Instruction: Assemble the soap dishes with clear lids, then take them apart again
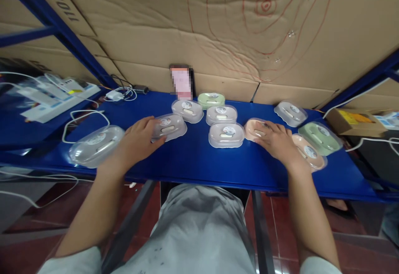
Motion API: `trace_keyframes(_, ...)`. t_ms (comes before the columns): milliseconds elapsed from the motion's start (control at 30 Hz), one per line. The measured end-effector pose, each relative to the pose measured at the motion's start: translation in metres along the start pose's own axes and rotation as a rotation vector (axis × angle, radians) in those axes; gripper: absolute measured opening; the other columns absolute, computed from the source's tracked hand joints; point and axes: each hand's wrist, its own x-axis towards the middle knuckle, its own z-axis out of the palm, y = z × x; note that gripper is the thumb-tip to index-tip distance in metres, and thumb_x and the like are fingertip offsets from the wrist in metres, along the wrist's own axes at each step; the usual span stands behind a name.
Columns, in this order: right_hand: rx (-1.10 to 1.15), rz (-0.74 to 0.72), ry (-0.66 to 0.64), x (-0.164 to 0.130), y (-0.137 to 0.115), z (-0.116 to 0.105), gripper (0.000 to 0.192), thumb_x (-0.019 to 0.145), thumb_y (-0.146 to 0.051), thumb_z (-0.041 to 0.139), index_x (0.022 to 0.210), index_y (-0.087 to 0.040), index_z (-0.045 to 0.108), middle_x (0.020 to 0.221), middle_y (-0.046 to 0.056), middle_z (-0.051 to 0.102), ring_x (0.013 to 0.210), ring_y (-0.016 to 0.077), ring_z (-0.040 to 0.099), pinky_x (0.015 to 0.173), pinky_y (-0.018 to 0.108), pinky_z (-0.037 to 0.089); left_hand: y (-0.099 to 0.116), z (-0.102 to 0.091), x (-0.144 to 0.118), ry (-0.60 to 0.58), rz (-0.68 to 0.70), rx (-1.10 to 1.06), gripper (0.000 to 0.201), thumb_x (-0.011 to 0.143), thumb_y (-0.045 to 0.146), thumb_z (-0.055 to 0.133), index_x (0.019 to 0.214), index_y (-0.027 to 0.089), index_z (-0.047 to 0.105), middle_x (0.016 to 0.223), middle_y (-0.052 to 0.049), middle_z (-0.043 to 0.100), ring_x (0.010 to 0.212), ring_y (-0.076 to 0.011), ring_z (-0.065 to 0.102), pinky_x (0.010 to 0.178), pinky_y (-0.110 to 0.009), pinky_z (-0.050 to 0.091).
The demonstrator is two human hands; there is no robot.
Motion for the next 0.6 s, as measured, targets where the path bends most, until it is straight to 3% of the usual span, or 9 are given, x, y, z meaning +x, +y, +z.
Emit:
trace_keyframes(100, 0.029, -0.032, -0.021, 0.039, -0.017, -0.009, 0.051, 0.106, -0.042, 0.058, 0.152, -0.021, 0.065, 0.159, 0.023, 0.059, 0.144, 0.0467, 0.057, 0.113, 0.071, 0.045, 0.012, -0.011, 0.029, -0.047, 0.103, 0.013, 0.068, 0.097, 0.038, 0.069, 0.159, 0.020, 0.047, 0.169, -0.021, 0.045, 0.157, -0.0440, 0.044, 0.128, -0.063, 0.037)
trace_keyframes(233, 0.144, -0.246, -0.085, 0.096, -0.053, -0.015, 0.051, 0.114, -0.040, 0.042, 0.159, -0.021, 0.057, 0.164, 0.011, 0.057, 0.151, 0.0289, 0.055, 0.123, 0.051, 0.045, 0.040, -0.016, 0.089, -0.094, 0.297, -0.062, 0.060, 0.099, 0.028, 0.060, 0.158, 0.022, 0.049, 0.167, -0.015, 0.048, 0.157, -0.0346, 0.045, 0.129, -0.051, 0.037)
trace_keyframes(333, 0.229, -0.339, -0.232, 0.129, -0.073, -0.019, 0.049, 0.109, -0.044, 0.058, 0.153, -0.024, 0.063, 0.158, 0.007, 0.063, 0.146, 0.0284, 0.060, 0.121, 0.048, 0.048, 0.052, -0.012, 0.121, -0.192, 0.317, -0.043, 0.064, 0.089, 0.023, 0.070, 0.151, 0.021, 0.057, 0.159, -0.015, 0.057, 0.149, -0.0379, 0.052, 0.122, -0.052, 0.043)
trace_keyframes(467, 0.098, -0.124, -0.329, 0.146, -0.080, -0.030, 0.062, 0.092, -0.054, 0.081, 0.148, -0.030, 0.067, 0.154, 0.011, 0.066, 0.140, 0.0414, 0.062, 0.119, 0.065, 0.046, 0.046, -0.003, 0.126, -0.206, 0.338, -0.053, 0.071, 0.085, 0.024, 0.075, 0.154, 0.027, 0.057, 0.159, -0.012, 0.056, 0.146, -0.0392, 0.053, 0.116, -0.052, 0.046)
trace_keyframes(600, -0.032, 0.033, -0.420, 0.151, -0.074, -0.038, 0.080, 0.085, -0.061, 0.086, 0.151, -0.021, 0.065, 0.154, 0.021, 0.063, 0.138, 0.0486, 0.061, 0.114, 0.071, 0.043, 0.038, 0.002, 0.120, -0.147, 0.382, -0.138, 0.051, 0.096, 0.038, 0.072, 0.146, 0.030, 0.066, 0.147, -0.010, 0.064, 0.139, -0.0360, 0.058, 0.114, -0.049, 0.046)
